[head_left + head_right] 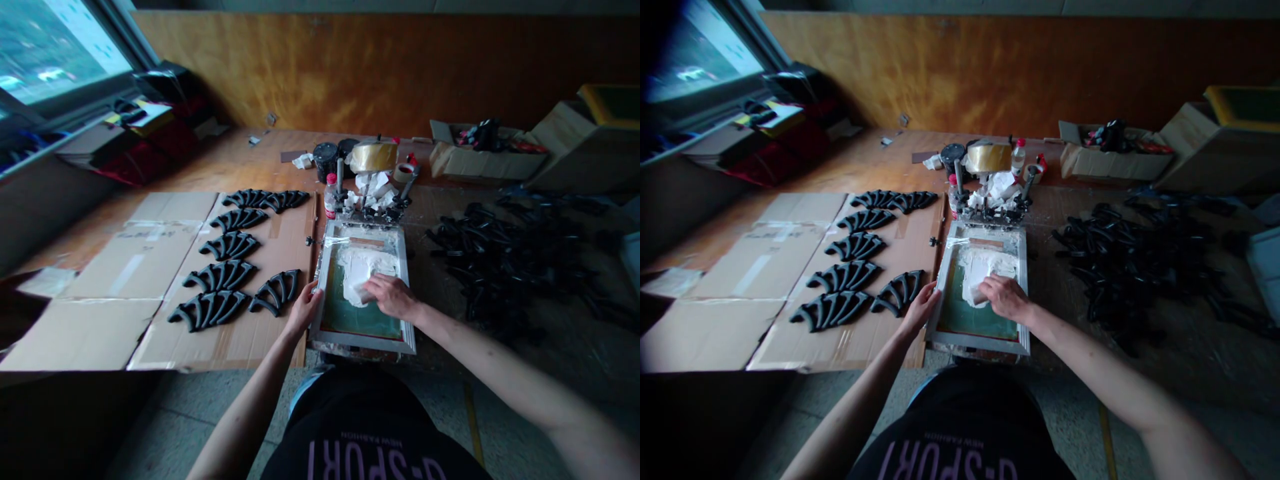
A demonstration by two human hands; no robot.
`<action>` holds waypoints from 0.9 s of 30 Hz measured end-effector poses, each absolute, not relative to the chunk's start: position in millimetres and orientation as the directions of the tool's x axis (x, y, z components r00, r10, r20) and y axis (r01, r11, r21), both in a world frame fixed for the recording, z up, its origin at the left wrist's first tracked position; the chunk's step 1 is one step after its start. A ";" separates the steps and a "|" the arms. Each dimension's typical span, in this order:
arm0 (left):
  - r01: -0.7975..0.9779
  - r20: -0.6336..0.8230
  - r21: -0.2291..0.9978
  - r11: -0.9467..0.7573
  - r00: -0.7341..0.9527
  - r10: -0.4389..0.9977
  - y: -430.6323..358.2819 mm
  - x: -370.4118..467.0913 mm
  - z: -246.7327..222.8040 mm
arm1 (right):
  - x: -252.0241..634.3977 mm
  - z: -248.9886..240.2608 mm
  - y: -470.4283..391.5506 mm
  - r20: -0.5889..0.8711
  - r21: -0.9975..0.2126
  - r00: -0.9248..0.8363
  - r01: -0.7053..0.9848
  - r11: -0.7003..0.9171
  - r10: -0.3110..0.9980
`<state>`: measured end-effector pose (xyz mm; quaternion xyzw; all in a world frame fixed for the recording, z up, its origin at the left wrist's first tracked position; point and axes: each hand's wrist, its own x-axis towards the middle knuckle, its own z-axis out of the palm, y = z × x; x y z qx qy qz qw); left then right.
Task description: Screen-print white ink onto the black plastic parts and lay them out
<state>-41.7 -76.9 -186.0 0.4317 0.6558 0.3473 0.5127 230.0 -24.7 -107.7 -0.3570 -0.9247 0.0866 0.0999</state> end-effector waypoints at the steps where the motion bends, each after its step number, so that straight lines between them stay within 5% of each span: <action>1: 0.205 -0.376 0.898 0.390 -0.102 0.921 -77.2 -41.0 -184.5 | 233.5 -104.9 -29.2 0.114 -0.242 -0.767 0.595 0.766 0.632; 9: 0.172 -0.405 0.890 0.423 -0.128 0.905 -78.0 -36.3 -170.2 | 224.3 -108.2 -41.3 0.230 -0.153 -0.710 0.649 0.745 0.666; 13: 0.163 -0.398 0.895 0.415 -0.128 0.908 -80.1 -34.9 -163.1 | 227.3 -106.3 -44.8 0.198 -0.230 -0.723 0.621 0.749 0.661; 22: 0.033 -0.308 0.950 0.311 -0.075 0.948 -70.2 -36.8 -69.1 | 238.2 -37.1 76.6 0.291 -0.315 -0.333 0.852 0.419 0.897; 27: -0.169 -0.025 0.986 0.001 -0.141 0.990 -33.3 -18.4 -13.3 | 312.0 -45.4 91.1 0.368 -0.533 0.061 0.831 0.157 0.928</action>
